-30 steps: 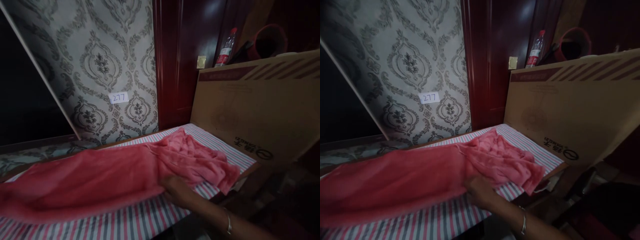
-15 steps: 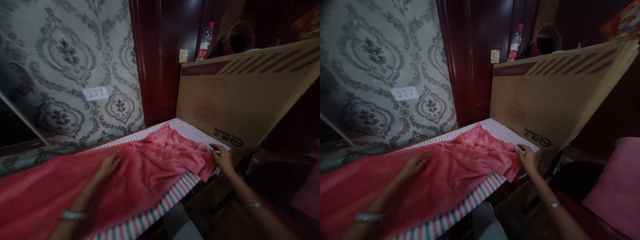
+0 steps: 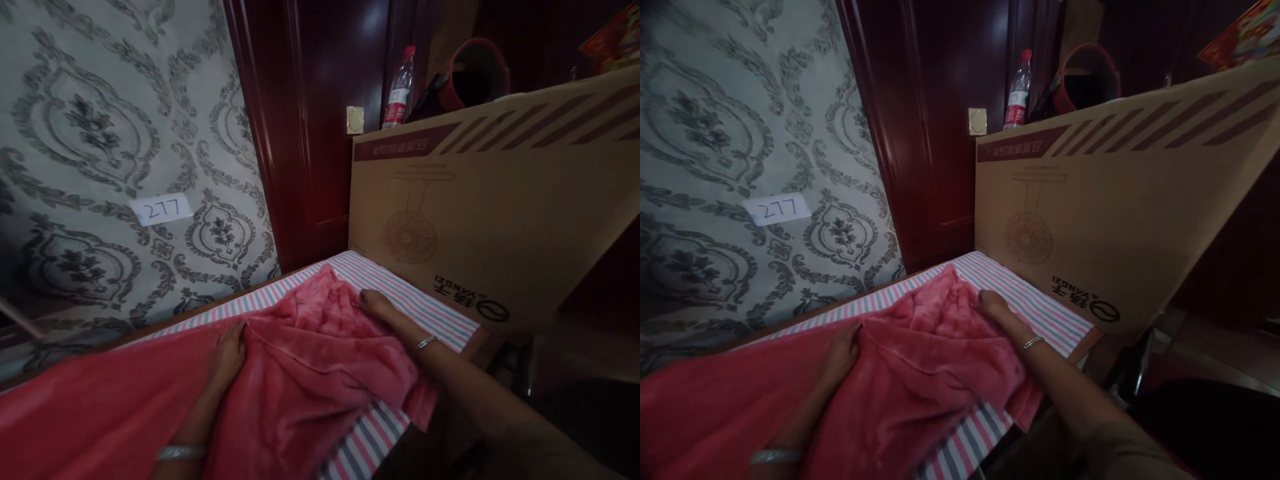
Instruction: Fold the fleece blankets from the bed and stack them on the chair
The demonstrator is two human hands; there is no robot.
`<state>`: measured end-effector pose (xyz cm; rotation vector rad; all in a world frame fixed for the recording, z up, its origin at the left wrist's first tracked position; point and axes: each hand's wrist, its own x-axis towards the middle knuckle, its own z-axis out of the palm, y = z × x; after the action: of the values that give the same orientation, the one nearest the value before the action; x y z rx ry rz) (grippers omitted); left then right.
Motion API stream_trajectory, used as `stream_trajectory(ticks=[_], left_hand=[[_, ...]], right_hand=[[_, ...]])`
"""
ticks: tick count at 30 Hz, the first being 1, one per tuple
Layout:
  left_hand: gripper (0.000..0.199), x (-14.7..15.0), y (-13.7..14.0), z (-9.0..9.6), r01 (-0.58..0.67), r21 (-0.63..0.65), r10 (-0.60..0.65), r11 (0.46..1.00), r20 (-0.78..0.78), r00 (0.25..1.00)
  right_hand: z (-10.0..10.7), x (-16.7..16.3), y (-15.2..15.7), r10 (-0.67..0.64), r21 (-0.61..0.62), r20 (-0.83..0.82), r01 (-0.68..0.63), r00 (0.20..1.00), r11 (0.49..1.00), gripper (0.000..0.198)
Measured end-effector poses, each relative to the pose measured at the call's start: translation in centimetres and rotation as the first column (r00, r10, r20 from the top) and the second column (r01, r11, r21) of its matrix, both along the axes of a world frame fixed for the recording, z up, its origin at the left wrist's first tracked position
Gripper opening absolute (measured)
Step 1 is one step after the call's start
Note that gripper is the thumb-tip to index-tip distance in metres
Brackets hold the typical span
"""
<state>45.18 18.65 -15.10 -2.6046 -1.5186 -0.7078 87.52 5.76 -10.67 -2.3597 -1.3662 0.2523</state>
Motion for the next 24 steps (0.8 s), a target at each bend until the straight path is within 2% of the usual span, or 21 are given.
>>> stream_trajectory(ticks=[3, 6, 8, 10, 13, 18, 21, 24], left_hand=[[0.055, -0.8, 0.8, -0.8, 0.026, 0.023, -0.026, 0.999, 0.026, 0.999], [0.056, -0.9, 1.3, -1.2, 0.027, 0.016, -0.027, 1.000, 0.025, 0.999], [0.055, -0.7, 1.4, -1.3, 0.032, 0.015, -0.032, 0.999, 0.030, 0.999], [0.055, -0.4, 1.3, -1.4, 0.018, 0.011, -0.019, 1.000, 0.038, 0.999], [0.056, 0.0, 0.9, -1.2, -0.019, -0.005, 0.019, 1.000, 0.037, 0.999], [0.053, 0.1, 0.8, 1.1, 0.008, -0.062, -0.008, 0.998, 0.007, 1.000], [0.049, 0.3, 1.7, 3.2, 0.102, -0.158, -0.110, 0.982, -0.042, 0.993], [0.043, 0.9, 2.9, 4.3, 0.150, -0.234, -0.167, 0.961, -0.053, 0.985]], right_hand=[[0.2, 2.5, -2.1, -0.130, -0.033, 0.056, 0.132, 0.990, 0.991, 0.026], [0.0, 5.9, -5.9, -0.289, -0.088, 0.117, 0.299, 0.950, 0.950, 0.034], [-0.3, 7.4, -7.9, -0.315, -0.127, 0.139, 0.332, 0.939, 0.935, 0.035], [-0.2, 8.1, -8.4, -0.293, -0.145, 0.150, 0.314, 0.944, 0.938, 0.034], [0.7, 8.0, -5.9, -0.221, -0.119, 0.146, 0.239, 0.964, 0.964, 0.034], [2.3, 6.5, 2.9, -0.127, -0.099, 0.085, 0.135, 0.988, 0.986, 0.044], [2.0, 5.3, 6.8, -0.136, -0.131, 0.057, 0.142, 0.989, 0.981, 0.045], [1.1, 4.9, 8.2, -0.139, -0.111, 0.045, 0.144, 0.989, 0.983, 0.038]])
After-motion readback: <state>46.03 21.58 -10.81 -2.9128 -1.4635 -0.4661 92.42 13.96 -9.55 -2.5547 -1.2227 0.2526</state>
